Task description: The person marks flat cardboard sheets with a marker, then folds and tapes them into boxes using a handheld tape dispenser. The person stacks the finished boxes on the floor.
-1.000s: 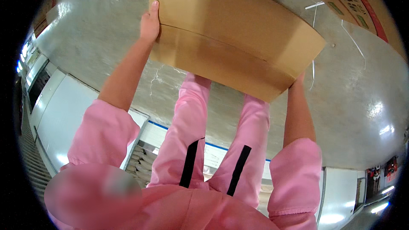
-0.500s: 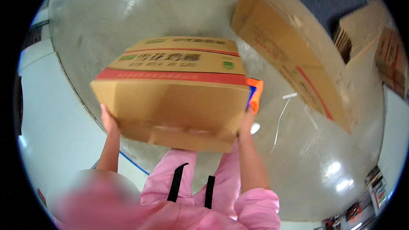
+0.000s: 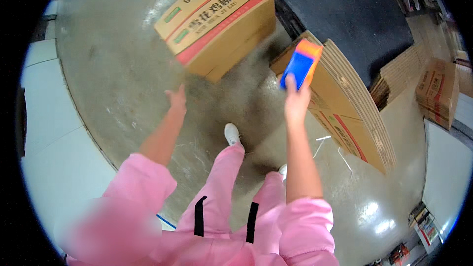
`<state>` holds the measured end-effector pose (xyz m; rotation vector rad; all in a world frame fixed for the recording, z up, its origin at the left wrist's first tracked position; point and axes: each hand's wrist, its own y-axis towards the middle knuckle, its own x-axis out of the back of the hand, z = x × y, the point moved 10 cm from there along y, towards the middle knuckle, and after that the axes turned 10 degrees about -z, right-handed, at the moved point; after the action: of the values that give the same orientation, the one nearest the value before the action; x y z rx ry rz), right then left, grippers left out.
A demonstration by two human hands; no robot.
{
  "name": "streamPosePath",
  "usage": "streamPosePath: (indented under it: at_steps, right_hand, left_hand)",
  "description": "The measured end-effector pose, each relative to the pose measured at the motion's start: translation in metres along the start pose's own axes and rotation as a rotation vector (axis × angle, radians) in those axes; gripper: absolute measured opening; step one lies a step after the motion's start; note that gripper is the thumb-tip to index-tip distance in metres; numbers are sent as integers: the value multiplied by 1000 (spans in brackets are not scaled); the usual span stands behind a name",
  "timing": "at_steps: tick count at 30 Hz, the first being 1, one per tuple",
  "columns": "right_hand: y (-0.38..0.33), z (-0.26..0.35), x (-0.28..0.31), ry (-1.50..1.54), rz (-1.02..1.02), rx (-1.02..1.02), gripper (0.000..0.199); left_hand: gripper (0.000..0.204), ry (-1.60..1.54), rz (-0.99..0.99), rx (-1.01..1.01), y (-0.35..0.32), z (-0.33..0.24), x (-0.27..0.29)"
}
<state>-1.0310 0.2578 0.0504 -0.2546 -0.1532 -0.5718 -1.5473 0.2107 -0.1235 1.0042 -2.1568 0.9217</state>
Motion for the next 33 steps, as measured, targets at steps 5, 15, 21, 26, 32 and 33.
streamPosePath:
  at_steps: [5, 15, 21, 26, 32, 33]
  right_hand:
    - [-161, -119, 134, 176, -260, -450, 30]
    - [-175, -120, 251, 845, -362, -853, 42]
    - [-113, -96, 345, 40, -219, -397, 38]
    - [-80, -60, 330, -742, -165, 416, 40]
    - [-107, -87, 308, -927, -10, 456, 44]
    - [-114, -94, 305, -941, 18, 454, 44]
  left_hand:
    - [82, -164, 839, -428, -244, -150, -179]
    - [125, -176, 660, -133, -497, -200, -295]
    - [129, -283, 659, -191, -480, -185, -276]
    - [128, -139, 372, -823, -456, -184, -204]
    - [64, 604, 385, -1806, -492, -215, -177]
    - [62, 806, 527, -1709, -487, -212, -188]
